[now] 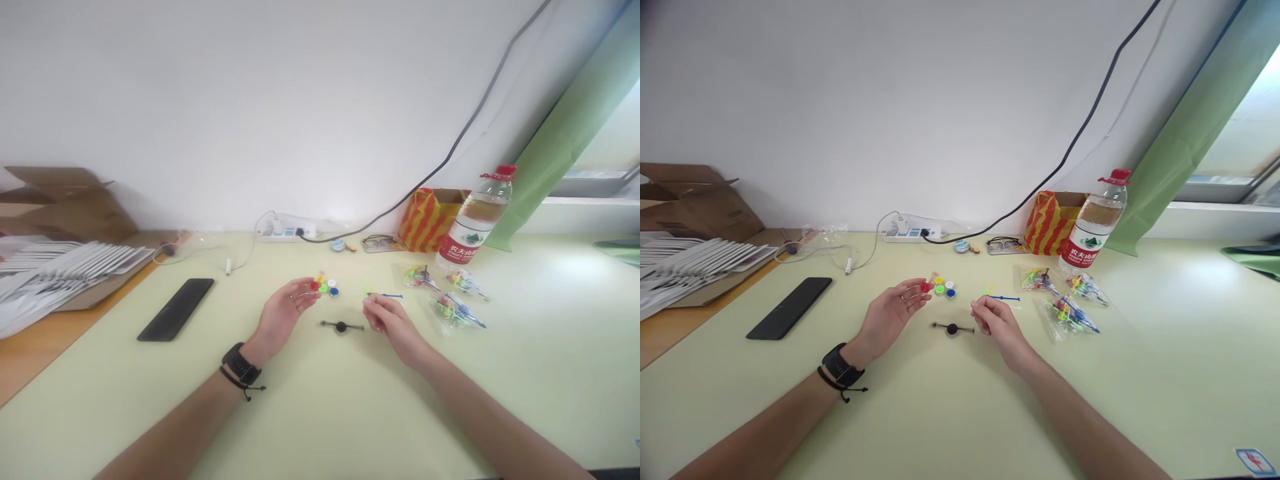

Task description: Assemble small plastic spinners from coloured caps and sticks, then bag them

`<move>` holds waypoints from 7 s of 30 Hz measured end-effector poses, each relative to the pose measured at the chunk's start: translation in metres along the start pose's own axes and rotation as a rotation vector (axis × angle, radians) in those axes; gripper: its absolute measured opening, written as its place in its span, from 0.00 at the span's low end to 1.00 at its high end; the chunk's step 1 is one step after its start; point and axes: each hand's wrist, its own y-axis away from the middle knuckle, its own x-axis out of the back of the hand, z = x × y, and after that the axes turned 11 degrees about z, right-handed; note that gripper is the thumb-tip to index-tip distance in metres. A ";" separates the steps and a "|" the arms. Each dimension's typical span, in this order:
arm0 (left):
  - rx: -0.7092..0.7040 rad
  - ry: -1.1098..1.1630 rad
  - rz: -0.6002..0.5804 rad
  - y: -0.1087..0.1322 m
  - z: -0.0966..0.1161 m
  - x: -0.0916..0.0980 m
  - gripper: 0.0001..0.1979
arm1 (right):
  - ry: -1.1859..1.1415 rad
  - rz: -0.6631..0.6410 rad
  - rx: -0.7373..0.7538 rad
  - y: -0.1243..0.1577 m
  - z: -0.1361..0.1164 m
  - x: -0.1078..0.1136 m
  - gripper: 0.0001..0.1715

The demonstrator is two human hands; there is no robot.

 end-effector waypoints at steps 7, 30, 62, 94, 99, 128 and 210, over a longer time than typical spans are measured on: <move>-0.065 -0.201 0.001 0.001 -0.007 0.000 0.18 | 0.071 0.039 0.037 -0.008 -0.001 0.010 0.23; -0.732 -1.196 -0.539 0.022 -0.026 -0.003 0.12 | 0.624 -0.282 0.404 -0.006 0.014 0.008 0.10; -0.837 -1.421 0.002 -0.027 0.011 0.043 0.10 | 1.322 0.271 0.510 -0.048 0.030 0.064 0.11; -0.562 -1.348 0.228 -0.042 0.019 0.062 0.14 | 0.736 0.138 0.698 -0.030 0.011 0.039 0.14; -0.496 -1.209 0.120 -0.033 0.014 0.051 0.16 | 0.698 0.077 0.681 -0.028 0.018 0.033 0.15; -0.727 -1.409 0.029 -0.029 -0.003 0.042 0.14 | 0.767 -0.085 0.587 -0.022 0.035 0.011 0.21; -0.291 -0.664 -0.204 0.027 -0.024 -0.018 0.13 | 0.267 -0.296 0.259 0.006 0.014 -0.008 0.13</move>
